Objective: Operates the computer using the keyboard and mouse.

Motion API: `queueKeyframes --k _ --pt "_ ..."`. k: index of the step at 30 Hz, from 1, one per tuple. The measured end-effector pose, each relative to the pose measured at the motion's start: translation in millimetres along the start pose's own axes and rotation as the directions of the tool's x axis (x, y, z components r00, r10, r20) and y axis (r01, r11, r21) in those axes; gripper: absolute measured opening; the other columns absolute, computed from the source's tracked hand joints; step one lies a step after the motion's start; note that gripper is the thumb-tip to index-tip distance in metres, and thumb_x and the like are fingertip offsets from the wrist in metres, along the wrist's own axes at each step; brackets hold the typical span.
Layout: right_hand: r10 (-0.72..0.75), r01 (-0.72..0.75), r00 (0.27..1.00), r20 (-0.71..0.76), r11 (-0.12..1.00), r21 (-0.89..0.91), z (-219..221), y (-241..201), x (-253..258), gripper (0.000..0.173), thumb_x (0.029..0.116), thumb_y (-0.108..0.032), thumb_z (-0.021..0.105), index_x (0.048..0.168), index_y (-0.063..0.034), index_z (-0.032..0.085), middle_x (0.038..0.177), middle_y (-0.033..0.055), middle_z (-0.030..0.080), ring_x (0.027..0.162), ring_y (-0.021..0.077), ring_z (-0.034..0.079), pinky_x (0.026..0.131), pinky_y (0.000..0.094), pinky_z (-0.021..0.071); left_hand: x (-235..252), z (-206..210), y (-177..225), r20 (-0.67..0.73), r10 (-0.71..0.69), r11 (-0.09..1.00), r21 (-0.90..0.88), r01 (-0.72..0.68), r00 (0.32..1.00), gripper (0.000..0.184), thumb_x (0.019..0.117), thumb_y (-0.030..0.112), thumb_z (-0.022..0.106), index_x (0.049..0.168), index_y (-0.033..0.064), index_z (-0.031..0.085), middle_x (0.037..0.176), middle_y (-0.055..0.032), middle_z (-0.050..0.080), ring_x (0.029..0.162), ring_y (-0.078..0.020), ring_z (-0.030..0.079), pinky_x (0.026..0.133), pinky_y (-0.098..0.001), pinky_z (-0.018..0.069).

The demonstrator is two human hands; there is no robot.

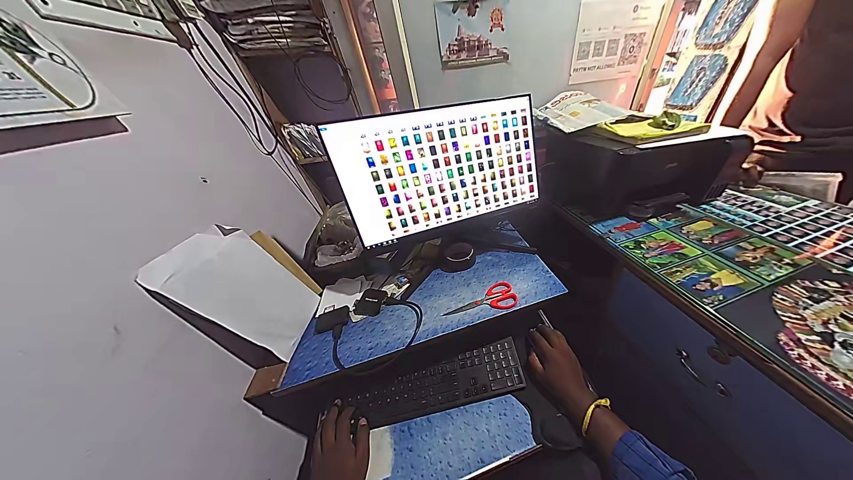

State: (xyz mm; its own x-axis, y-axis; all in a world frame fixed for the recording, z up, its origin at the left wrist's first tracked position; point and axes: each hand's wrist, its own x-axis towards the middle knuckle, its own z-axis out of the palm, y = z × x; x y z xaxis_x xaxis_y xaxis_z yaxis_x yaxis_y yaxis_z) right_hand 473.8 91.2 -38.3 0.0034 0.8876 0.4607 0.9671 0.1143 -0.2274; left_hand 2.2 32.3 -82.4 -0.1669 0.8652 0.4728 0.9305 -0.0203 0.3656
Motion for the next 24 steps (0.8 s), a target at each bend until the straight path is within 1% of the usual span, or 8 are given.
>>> queueKeyframes --k 3,8,11,14,17,20,24 --pt "-0.009 0.009 1.000 0.027 1.000 0.014 -3.2 -0.7 -0.5 0.047 0.0940 -0.036 0.051 0.134 -0.0177 0.068 0.143 0.0092 0.060 0.133 0.0264 0.056 0.109 0.0430 0.0481 -0.1 0.4 -0.5 -0.002 0.002 1.000 0.002 -0.002 1.000 0.053 0.1012 0.039 0.041 0.125 -0.0002 0.066 0.151 -0.0264 0.048 0.142 -0.0461 0.042 0.117 -0.0583 0.0328" --pt "-0.019 0.018 0.999 0.043 1.000 0.020 -4.9 -1.8 -0.4 0.046 0.0932 -0.035 0.051 0.131 -0.0175 0.069 0.144 0.0092 0.060 0.133 0.0270 0.056 0.106 0.0443 0.0497 -0.1 -1.2 0.0 0.001 0.005 1.000 0.000 -0.005 1.000 0.053 0.1013 0.039 0.041 0.125 -0.0005 0.066 0.151 -0.0268 0.048 0.142 -0.0462 0.042 0.117 -0.0585 0.0329" --pt "-0.020 0.019 0.999 0.043 0.999 0.027 -4.1 -1.7 -0.8 0.045 0.0938 -0.035 0.051 0.131 -0.0182 0.070 0.144 0.0095 0.060 0.135 0.0266 0.055 0.109 0.0442 0.0482 -0.6 -0.6 0.5 -0.011 0.003 1.000 -0.010 -0.003 1.000 0.053 0.1016 0.039 0.041 0.125 -0.0005 0.066 0.150 -0.0272 0.048 0.142 -0.0463 0.043 0.117 -0.0587 0.0333" --pt "-0.023 0.022 0.999 0.047 0.999 0.026 -4.8 -2.0 -0.8 0.045 0.0939 -0.036 0.050 0.130 -0.0193 0.070 0.143 0.0088 0.060 0.134 0.0260 0.056 0.107 0.0442 0.0491 -1.5 0.6 -0.1 -0.017 0.003 1.000 -0.002 -0.003 1.000 0.054 0.1018 0.041 0.040 0.126 -0.0002 0.065 0.150 -0.0271 0.048 0.142 -0.0465 0.043 0.117 -0.0590 0.0334" --pt "-0.029 0.028 0.999 0.039 0.999 0.036 -7.2 -3.3 -1.2 0.044 0.0942 -0.035 0.050 0.129 -0.0184 0.071 0.143 0.0088 0.061 0.134 0.0257 0.056 0.108 0.0437 0.0485 -1.5 1.1 -0.4 -0.014 0.003 1.000 0.002 -0.003 1.000 0.056 0.1014 0.042 0.039 0.127 -0.0006 0.065 0.151 -0.0276 0.047 0.142 -0.0466 0.043 0.116 -0.0600 0.0337" --pt "-0.034 0.032 0.999 0.042 0.999 0.034 -9.3 -4.8 -2.0 0.042 0.0930 -0.035 0.052 0.126 -0.0188 0.072 0.139 0.0070 0.063 0.131 0.0253 0.057 0.106 0.0434 0.0501 0.3 1.5 -0.1 -0.011 -0.010 1.000 0.006 0.010 1.000 0.057 0.1007 0.043 0.038 0.126 -0.0003 0.065 0.150 -0.0272 0.048 0.141 -0.0457 0.044 0.115 -0.0594 0.0350" --pt "-0.098 0.096 0.994 0.055 0.994 0.053 -9.7 -1.2 -4.0 0.042 0.0903 -0.039 0.052 0.119 -0.0186 0.074 0.134 0.0049 0.065 0.125 0.0267 0.060 0.099 0.0474 0.0528 1.9 3.8 0.4 -0.035 -0.018 1.000 0.017 0.019 0.999 0.057 0.0995 0.043 0.038 0.124 0.0013 0.067 0.148 -0.0250 0.051 0.139 -0.0437 0.047 0.114 -0.0585 0.0379"
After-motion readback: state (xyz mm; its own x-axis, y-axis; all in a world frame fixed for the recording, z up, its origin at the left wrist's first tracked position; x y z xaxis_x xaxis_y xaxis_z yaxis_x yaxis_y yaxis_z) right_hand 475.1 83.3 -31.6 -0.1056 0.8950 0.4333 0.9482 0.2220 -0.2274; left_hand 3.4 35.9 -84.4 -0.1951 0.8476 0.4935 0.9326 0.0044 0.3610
